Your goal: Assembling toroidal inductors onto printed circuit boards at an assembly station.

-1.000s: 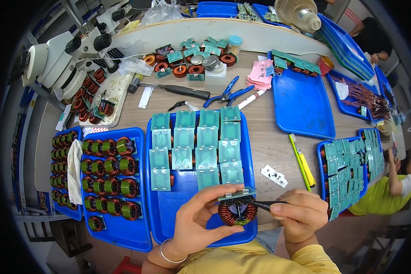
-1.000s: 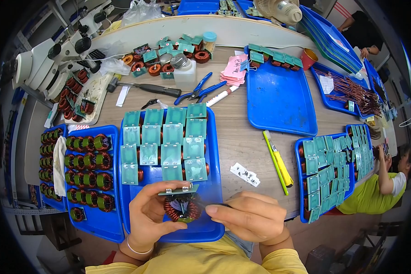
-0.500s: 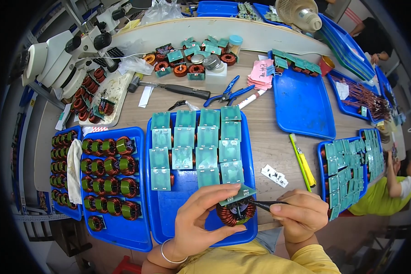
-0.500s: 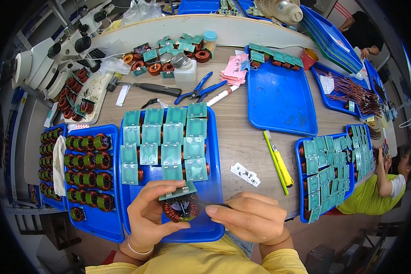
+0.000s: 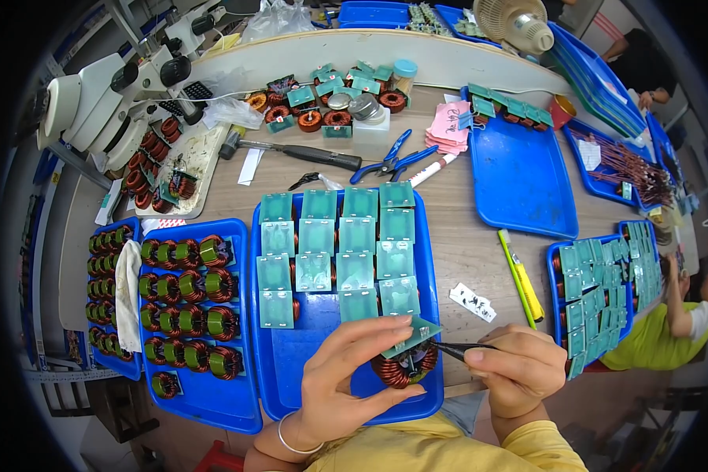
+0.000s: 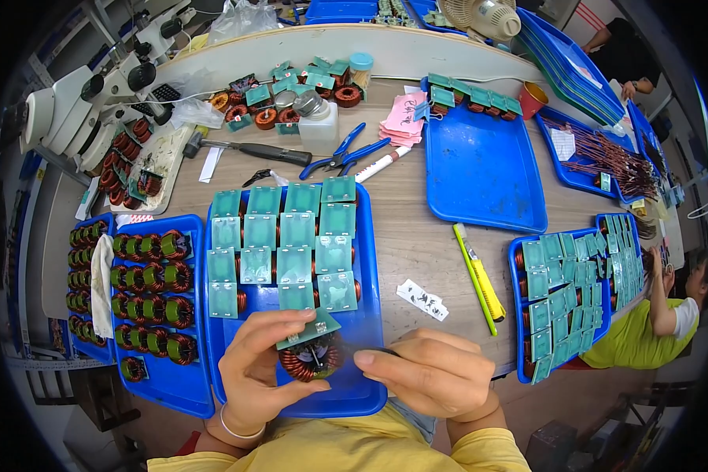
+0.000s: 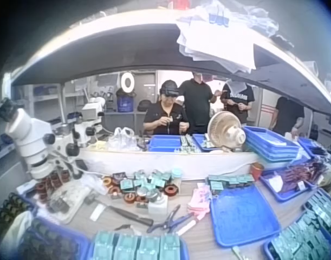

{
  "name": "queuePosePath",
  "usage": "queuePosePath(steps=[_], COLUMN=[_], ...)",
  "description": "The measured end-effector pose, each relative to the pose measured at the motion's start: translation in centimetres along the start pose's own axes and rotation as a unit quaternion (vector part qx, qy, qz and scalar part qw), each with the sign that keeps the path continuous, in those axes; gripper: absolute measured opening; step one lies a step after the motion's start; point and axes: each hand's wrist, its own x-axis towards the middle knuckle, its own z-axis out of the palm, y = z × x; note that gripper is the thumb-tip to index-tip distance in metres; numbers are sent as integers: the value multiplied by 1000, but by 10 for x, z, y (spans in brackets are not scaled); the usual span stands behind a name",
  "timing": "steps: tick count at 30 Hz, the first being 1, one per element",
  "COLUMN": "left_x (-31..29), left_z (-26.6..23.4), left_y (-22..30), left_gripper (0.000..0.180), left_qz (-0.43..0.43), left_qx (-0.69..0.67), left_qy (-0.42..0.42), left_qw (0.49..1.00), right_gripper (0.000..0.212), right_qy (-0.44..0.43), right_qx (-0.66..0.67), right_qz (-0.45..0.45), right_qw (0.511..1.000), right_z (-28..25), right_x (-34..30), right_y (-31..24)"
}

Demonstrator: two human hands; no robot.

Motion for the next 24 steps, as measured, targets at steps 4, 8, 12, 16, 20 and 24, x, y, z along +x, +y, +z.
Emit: queuePosePath(steps=[4,8,12,16,20,24], left_x=[1,2,2,1,1,1], left_z=[0,0,0,3,3,3], left_y=[1,1,0,2,2,2], left_gripper=[60,60,61,56,57,56], left_qz=[19,46,52,9,6,-1], left_qx=[30,61,77,31,26,16], left_qy=[5,6,8,45,44,48], left_qw=[999,997,996,998,999,999], right_gripper=[19,30,30,31,31,31], right_qy=[-14,-27,-28,-34,-39,-38], right_qx=[16,29,23,18,20,20], right_qz=[-5,-10,-14,-18,-15,-20], right_qw=[1000,999,999,999,999,999], right_z=[-2,-4,-4,-3,-3,-3], right_x=[1,2,1,2,3,2], right_y=[1,1,2,2,1,2])
